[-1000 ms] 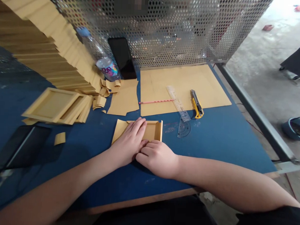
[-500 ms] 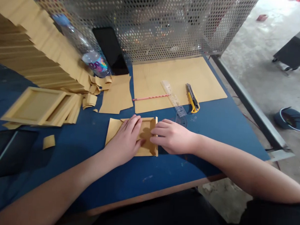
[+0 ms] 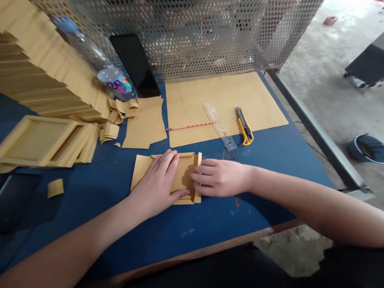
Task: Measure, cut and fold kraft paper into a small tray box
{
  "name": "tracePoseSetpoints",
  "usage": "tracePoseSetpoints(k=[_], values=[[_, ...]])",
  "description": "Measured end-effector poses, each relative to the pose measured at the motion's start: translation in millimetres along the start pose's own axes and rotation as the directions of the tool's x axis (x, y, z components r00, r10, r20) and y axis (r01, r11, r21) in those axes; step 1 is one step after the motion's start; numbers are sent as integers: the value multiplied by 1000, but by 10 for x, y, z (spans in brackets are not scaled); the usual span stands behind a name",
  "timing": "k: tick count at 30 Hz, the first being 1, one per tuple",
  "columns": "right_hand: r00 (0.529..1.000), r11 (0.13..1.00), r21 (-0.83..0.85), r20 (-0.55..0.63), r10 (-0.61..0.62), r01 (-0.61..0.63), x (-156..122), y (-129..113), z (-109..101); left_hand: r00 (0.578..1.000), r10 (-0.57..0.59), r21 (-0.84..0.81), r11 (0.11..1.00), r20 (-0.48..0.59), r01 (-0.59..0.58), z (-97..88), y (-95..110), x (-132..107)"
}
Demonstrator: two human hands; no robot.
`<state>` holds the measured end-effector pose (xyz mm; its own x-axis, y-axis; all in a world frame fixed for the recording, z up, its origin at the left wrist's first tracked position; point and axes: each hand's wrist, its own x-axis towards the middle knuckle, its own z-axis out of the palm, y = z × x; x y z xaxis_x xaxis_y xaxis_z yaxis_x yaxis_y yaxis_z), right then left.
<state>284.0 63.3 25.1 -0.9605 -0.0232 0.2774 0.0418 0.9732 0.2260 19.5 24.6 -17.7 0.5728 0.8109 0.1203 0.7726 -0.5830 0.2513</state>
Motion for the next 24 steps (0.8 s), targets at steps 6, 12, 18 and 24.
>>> tracePoseSetpoints(k=[6, 12, 18, 24], values=[[997, 997, 20, 13, -77, 76, 12, 42, 35, 1000, 7, 10, 1000, 2, -7, -11, 3, 2], [995, 994, 56, -12, -96, 97, 43, 80, 74, 1000, 14, 27, 1000, -1, -14, -26, 10, 7], [994, 988, 125, -60, -87, 94, 90, 144, 96, 1000, 7, 47, 999, 1, -8, -50, 34, 14], [993, 976, 187, -72, -96, 108, 140, 228, 111, 1000, 2, 46, 999, 2, -2, -64, 42, 22]])
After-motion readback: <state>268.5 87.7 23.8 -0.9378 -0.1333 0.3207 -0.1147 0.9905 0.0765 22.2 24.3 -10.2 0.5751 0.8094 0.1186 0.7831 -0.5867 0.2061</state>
